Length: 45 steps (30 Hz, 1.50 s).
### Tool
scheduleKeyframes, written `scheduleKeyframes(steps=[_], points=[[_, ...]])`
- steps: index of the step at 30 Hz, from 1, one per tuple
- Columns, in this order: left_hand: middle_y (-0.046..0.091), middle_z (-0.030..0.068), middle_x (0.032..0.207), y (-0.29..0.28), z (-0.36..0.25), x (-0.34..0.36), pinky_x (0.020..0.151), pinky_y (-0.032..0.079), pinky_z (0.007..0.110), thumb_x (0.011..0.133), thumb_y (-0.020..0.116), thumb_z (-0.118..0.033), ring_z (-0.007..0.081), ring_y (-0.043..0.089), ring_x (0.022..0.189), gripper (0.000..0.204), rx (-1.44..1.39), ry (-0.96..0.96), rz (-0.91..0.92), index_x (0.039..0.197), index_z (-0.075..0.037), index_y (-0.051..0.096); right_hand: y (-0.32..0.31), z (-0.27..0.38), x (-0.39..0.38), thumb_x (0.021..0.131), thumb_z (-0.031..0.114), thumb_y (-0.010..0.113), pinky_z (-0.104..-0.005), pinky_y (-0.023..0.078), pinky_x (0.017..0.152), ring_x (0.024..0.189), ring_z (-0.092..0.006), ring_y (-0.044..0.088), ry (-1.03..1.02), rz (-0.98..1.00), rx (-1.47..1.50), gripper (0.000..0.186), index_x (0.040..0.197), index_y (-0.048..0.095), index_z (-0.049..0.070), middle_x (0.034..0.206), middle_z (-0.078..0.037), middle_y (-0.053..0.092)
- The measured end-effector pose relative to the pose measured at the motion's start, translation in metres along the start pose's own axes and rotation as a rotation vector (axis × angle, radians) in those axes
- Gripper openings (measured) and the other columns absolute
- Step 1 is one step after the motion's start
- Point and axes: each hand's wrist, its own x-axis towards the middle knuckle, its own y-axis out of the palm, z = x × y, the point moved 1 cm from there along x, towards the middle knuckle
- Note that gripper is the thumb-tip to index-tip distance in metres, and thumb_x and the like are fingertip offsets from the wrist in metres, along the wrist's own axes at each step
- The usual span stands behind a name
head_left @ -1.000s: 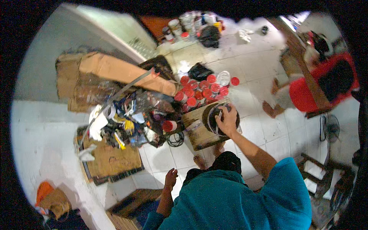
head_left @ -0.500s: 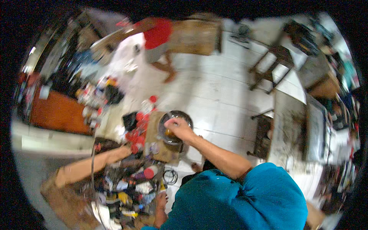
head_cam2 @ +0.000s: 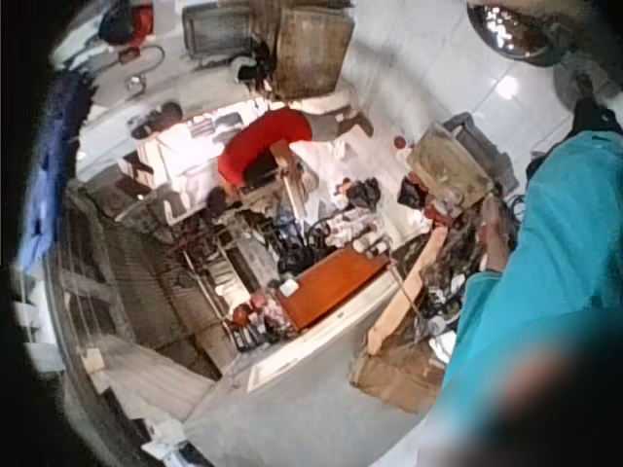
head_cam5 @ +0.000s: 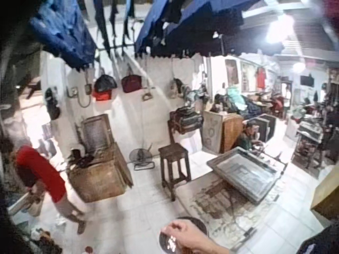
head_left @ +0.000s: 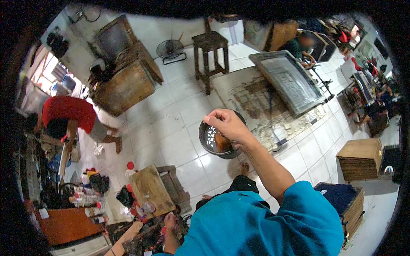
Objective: The person repeatedly aligns a screen-printing frame over a fabric-covered board, pulls a squeegee across the mesh to transfer ink, and lifts the frame to reveal the printed text. The person then applies more ink to the frame and wipes the screen with a sponge.
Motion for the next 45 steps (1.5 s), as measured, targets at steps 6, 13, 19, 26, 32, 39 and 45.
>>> scheduleKeyframes(steps=[6, 13, 19, 26, 32, 39, 45], points=[[0.048, -0.0035, 0.076, 0.145, -0.059, 0.020, 0.050, 0.040, 0.028, 0.107, 0.058, -0.033, 0.0096, 0.048, 0.061, 0.025, 0.131, 0.075, 0.068, 0.094, -0.012, 0.054, -0.147, -0.014, 0.022, 0.093, 0.034, 0.075, -0.0257, 0.046, 0.071, 0.078, -0.0078, 0.055, -0.025, -0.079, 0.083, 0.032, 0.097, 0.070, 0.002, 0.084, 0.000, 0.064], [0.069, 0.0071, 0.110, 0.332, -0.048, -0.014, 0.066, 0.051, 0.031, 0.099, 0.067, -0.047, 0.0177, 0.069, 0.089, 0.060, 0.307, -0.098, 0.089, 0.140, -0.005, 0.055, -0.260, -0.048, 0.059, 0.090, 0.033, 0.078, -0.0299, 0.047, 0.077, 0.085, -0.0138, 0.056, -0.016, -0.078, 0.001, 0.032, 0.097, 0.067, 0.004, 0.089, -0.004, 0.064], [0.068, 0.0080, 0.116, 0.389, -0.042, -0.029, 0.068, 0.050, 0.032, 0.098, 0.067, -0.050, 0.0195, 0.069, 0.092, 0.071, 0.272, -0.072, 0.091, 0.146, -0.002, 0.049, -0.310, -0.079, 0.062, 0.104, 0.039, 0.059, -0.0383, 0.056, 0.076, 0.076, -0.0194, 0.065, 0.058, 0.331, -0.001, 0.041, 0.112, 0.039, 0.004, 0.084, -0.012, 0.064], [0.068, 0.0102, 0.115, 0.382, -0.045, -0.030, 0.066, 0.049, 0.032, 0.098, 0.067, -0.049, 0.0217, 0.069, 0.090, 0.065, 0.306, -0.195, -0.007, 0.142, -0.004, 0.054, -0.359, -0.171, 0.112, 0.086, 0.042, 0.074, -0.0494, 0.053, 0.096, 0.122, -0.0418, 0.062, -0.120, 0.349, -1.191, 0.070, 0.141, 0.048, 0.006, 0.136, -0.027, 0.061], [0.068, 0.0100, 0.111, 0.402, -0.034, -0.030, 0.066, 0.050, 0.030, 0.099, 0.066, -0.046, 0.0194, 0.068, 0.087, 0.061, 0.195, -0.118, -0.062, 0.139, -0.002, 0.055, -0.329, -0.257, 0.143, 0.075, 0.011, 0.081, -0.0462, 0.053, 0.102, 0.123, -0.0398, 0.063, 0.165, 0.509, -1.399, 0.063, 0.136, 0.064, 0.007, 0.138, -0.023, 0.062], [0.069, 0.0097, 0.113, 0.413, 0.015, -0.052, 0.067, 0.051, 0.029, 0.100, 0.065, -0.043, 0.0203, 0.068, 0.088, 0.061, 0.078, -0.163, -0.060, 0.142, -0.001, 0.054, -0.319, -0.282, 0.146, 0.100, 0.031, 0.054, -0.0487, 0.050, 0.104, 0.124, -0.0444, 0.061, 0.005, 0.522, -1.265, 0.047, 0.139, 0.061, 0.006, 0.138, -0.027, 0.060], [0.070, 0.0099, 0.104, 0.384, 0.081, -0.087, 0.062, 0.051, 0.033, 0.099, 0.065, -0.045, 0.0219, 0.068, 0.082, 0.055, 0.004, -0.223, -0.264, 0.134, -0.004, 0.060, -0.324, -0.229, 0.165, 0.091, 0.047, 0.067, -0.0467, 0.047, 0.108, 0.129, -0.0390, 0.059, 0.243, 0.773, -1.207, 0.062, 0.139, 0.061, 0.008, 0.143, -0.023, 0.059]])
